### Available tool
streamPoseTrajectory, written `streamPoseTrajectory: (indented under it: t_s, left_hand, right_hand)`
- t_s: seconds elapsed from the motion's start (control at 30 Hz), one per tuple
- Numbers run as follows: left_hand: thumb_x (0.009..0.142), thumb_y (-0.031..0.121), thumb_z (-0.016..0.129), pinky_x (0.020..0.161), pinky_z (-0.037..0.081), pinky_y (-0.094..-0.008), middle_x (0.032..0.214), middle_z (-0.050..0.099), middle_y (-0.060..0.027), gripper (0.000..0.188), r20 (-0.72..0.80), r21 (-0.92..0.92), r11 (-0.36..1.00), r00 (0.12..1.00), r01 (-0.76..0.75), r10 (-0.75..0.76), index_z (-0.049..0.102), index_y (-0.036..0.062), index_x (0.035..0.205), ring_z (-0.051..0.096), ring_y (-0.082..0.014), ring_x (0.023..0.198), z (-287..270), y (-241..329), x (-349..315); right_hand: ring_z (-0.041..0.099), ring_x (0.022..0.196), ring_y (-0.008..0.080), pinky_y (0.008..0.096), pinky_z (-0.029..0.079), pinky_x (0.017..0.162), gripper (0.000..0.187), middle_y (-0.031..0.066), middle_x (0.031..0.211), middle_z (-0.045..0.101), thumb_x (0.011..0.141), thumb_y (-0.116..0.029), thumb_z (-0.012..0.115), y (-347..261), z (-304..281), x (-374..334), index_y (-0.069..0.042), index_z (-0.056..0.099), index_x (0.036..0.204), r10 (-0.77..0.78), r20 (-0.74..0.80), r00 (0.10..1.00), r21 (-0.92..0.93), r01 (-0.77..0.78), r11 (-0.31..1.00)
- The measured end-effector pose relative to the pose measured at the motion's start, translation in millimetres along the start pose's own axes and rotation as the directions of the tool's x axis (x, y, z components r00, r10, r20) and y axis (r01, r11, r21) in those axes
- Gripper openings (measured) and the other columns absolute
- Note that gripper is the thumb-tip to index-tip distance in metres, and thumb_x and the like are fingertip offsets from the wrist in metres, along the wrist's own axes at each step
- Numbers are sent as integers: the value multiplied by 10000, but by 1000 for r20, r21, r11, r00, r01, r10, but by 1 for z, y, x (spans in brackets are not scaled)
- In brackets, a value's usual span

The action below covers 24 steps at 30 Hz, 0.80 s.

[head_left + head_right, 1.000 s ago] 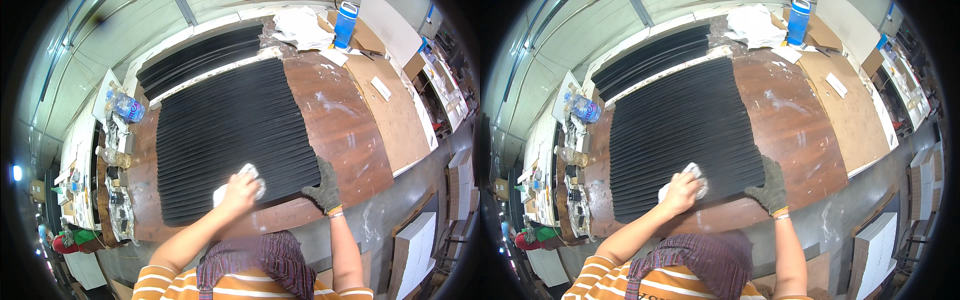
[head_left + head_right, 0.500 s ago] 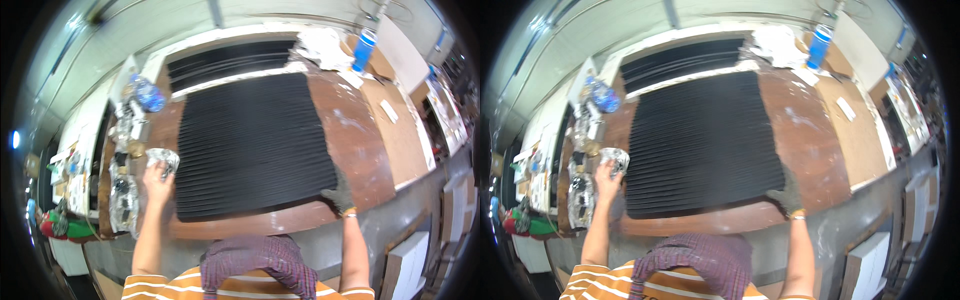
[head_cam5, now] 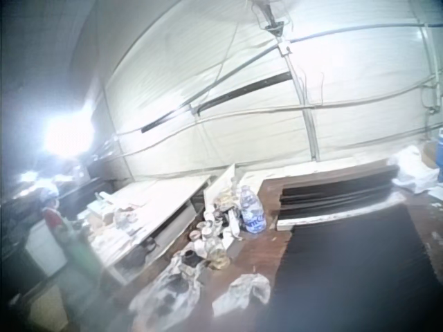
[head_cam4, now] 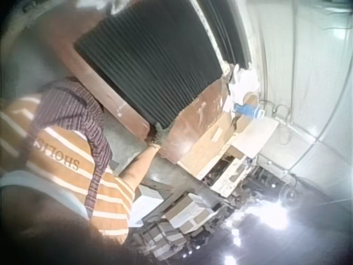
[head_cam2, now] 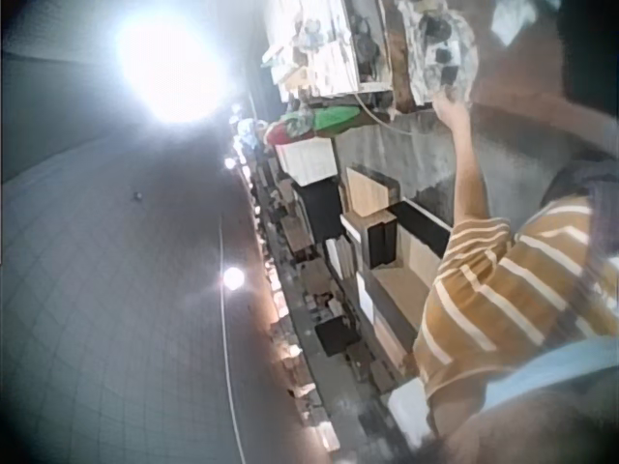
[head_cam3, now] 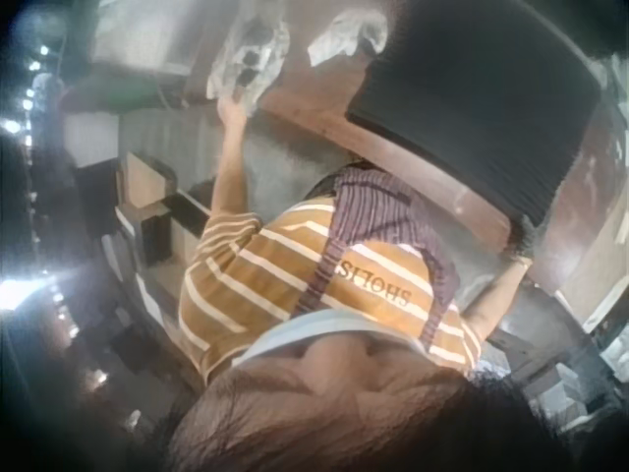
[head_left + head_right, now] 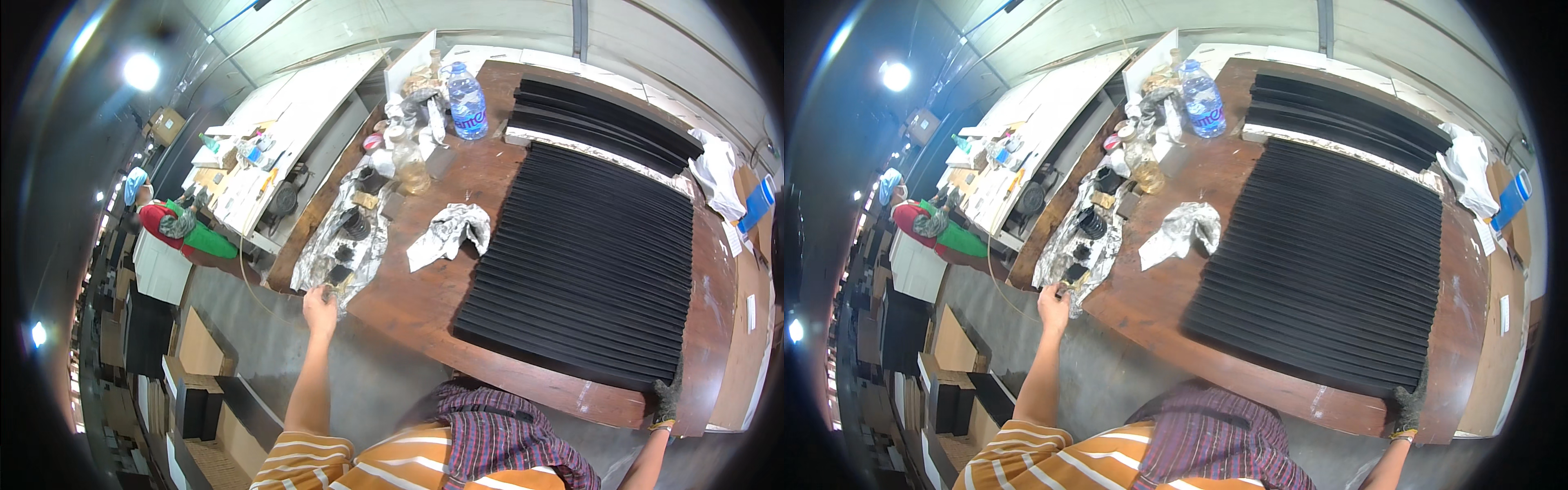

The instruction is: The person wipes a stack of black ribbed plastic panels on a wooden workbench using a white cloth and a yellow sponge. They repeatedly flip and reposition the panels to clean different sides and edges, then stack them back on the table.

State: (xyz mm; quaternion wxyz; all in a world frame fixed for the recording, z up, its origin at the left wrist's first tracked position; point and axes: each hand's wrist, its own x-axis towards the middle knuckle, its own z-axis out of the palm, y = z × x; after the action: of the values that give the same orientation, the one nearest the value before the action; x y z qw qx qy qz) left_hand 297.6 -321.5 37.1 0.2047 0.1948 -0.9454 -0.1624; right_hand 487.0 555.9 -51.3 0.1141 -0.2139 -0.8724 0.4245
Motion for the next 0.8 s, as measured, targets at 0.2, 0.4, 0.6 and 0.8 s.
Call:
streamPoseTrajectory:
  t_s: [0.2,0.4,0.6,0.8]
  left_hand:
    - [727,247,836,1027,467,-468,1230,662,-217,572,79,92,972,971,218,-225,640,4,1206,597,-394,1186,37,-18,21]
    - [708,289,859,891,536,-473,1078,721,-250,670,60,-12,951,950,307,-306,619,5,1265,704,-409,955,35,-4,39]
    - [760,-144,667,693,640,-338,1281,580,-130,881,537,-742,480,843,467,11,309,117,1522,703,-238,901,17,155,0]
    - [884,257,790,913,584,-490,1185,606,-101,417,763,-522,303,278,797,584,548,94,1182,639,-262,1070,53,354,-72]
  right_hand:
    - [462,1390,297,379,358,1180,1001,148,1575,443,670,72,695,-30,4,-2,-75,344,1596,-9,53,999,123,2,992]
    - [521,1297,251,353,457,1081,995,141,1483,511,656,39,729,-70,7,-16,-59,370,1579,133,45,990,407,-140,902]
    - [454,1405,366,445,358,1181,1083,185,1494,530,596,-337,913,-77,6,-12,-84,441,1537,109,-51,993,42,-107,993]
    - [369,1465,414,478,290,1225,1045,162,1539,492,643,-406,896,-83,12,-15,-153,432,1545,211,-77,975,-155,-220,963]
